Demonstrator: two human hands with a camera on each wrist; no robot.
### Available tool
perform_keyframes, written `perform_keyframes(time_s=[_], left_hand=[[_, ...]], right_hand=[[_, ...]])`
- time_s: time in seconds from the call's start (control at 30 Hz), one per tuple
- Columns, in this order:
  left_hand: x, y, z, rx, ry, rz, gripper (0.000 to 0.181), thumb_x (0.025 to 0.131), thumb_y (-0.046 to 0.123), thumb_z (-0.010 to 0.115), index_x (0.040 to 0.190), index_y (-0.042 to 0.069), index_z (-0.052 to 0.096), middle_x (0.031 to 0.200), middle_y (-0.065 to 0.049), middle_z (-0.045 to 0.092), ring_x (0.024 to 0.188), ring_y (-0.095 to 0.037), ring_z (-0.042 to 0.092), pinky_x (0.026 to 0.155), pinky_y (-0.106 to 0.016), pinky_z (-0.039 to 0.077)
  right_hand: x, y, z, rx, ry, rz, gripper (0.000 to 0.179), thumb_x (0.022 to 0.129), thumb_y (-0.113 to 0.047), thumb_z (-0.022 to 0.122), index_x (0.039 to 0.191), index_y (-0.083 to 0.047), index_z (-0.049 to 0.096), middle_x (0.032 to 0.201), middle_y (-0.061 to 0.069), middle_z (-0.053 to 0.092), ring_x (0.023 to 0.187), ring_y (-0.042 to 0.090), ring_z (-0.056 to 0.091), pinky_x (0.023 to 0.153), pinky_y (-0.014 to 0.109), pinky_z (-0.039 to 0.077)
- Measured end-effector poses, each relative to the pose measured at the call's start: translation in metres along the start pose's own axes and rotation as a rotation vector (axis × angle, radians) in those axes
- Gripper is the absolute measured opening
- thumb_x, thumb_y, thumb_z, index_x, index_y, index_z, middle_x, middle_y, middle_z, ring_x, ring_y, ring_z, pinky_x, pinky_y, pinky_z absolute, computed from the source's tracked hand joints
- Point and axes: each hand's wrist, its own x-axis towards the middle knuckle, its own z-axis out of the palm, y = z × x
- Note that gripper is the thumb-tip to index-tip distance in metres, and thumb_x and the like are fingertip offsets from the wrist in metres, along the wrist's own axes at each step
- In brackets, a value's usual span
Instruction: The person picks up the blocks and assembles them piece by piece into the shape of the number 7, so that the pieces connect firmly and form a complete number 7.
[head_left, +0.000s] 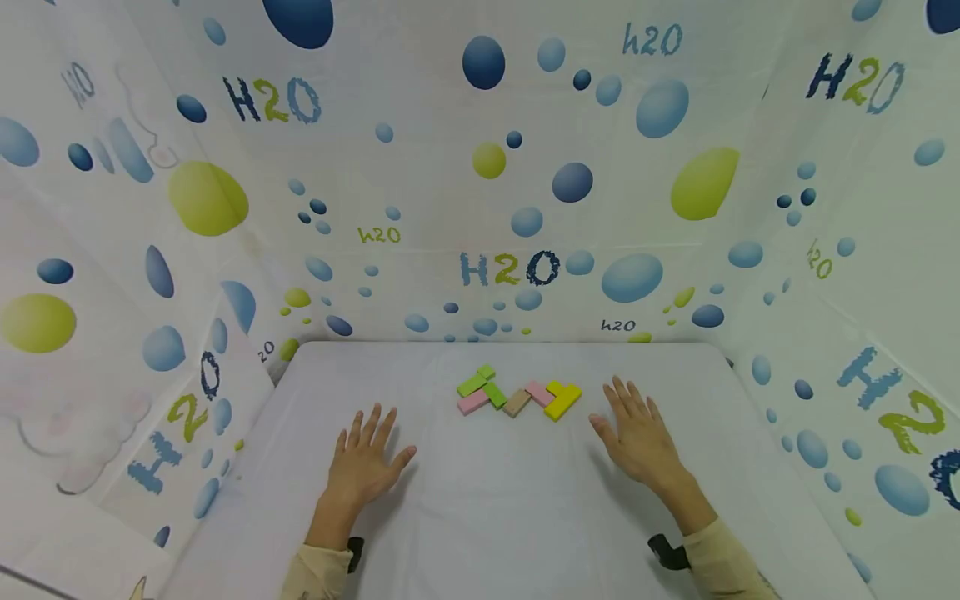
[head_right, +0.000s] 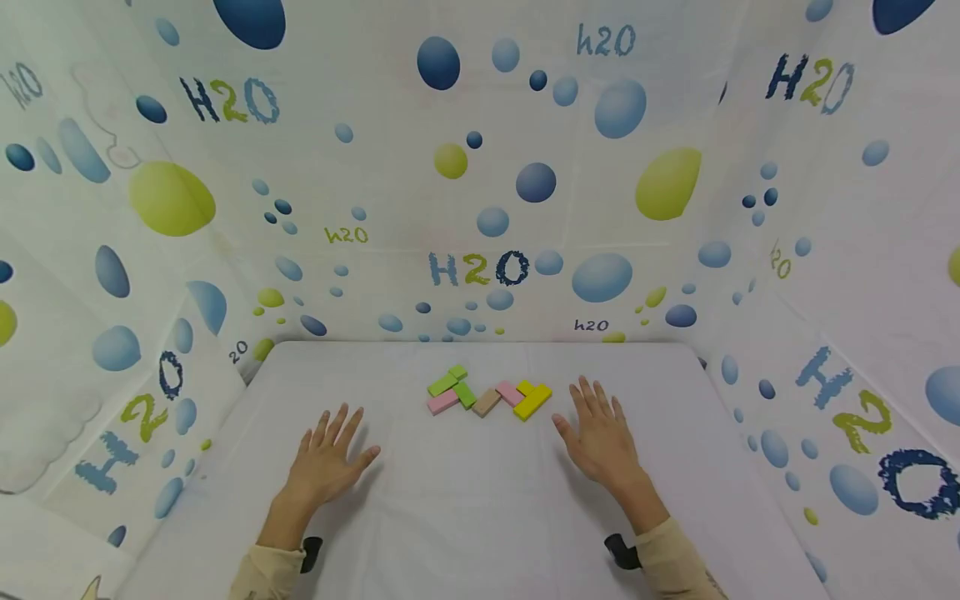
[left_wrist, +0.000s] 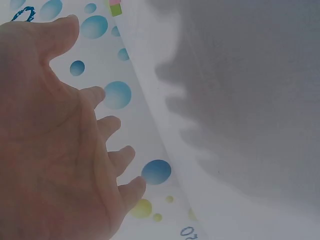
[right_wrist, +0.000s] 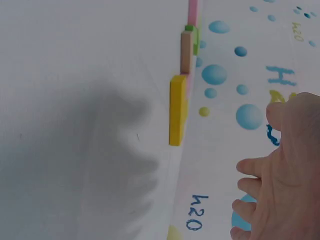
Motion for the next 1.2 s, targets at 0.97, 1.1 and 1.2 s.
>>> perform_keyframes(time_s=[0.97, 1.1, 1.2], left_hand=[[-0.004, 0.035, -0.006, -0.006, -0.056, 0.029, 0.075, 0.104, 0.055, 0.054, 0.162, 0.011, 0.037, 0.169, -0.020, 0.027, 0.155, -0.050, 0.020, 0.122, -0.069, 0.017], [-0.006, 0.038, -0.005, -0.013, -0.066, 0.035, 0.075, 0.103, 0.054, 0.056, 0.161, 0.011, 0.039, 0.169, -0.020, 0.029, 0.155, -0.049, 0.020, 0.122, -0.069, 0.018], [-0.007, 0.041, -0.005, -0.012, -0.070, 0.039, 0.074, 0.103, 0.053, 0.056, 0.161, 0.011, 0.039, 0.168, -0.020, 0.029, 0.155, -0.049, 0.021, 0.122, -0.069, 0.019]], right_hand=[[0.017, -0.039, 0.021, 0.043, 0.044, -0.095, 0.070, 0.110, -0.047, 0.046, 0.160, 0.000, 0.036, 0.169, 0.020, 0.026, 0.157, 0.040, 0.022, 0.125, 0.062, 0.018], [0.019, -0.043, 0.024, 0.047, 0.046, -0.103, 0.069, 0.110, -0.048, 0.046, 0.160, 0.000, 0.037, 0.169, 0.020, 0.027, 0.157, 0.040, 0.022, 0.126, 0.061, 0.017], [0.020, -0.044, 0.027, 0.046, 0.040, -0.105, 0.069, 0.110, -0.047, 0.046, 0.160, 0.000, 0.036, 0.169, 0.020, 0.027, 0.157, 0.039, 0.022, 0.126, 0.060, 0.017]])
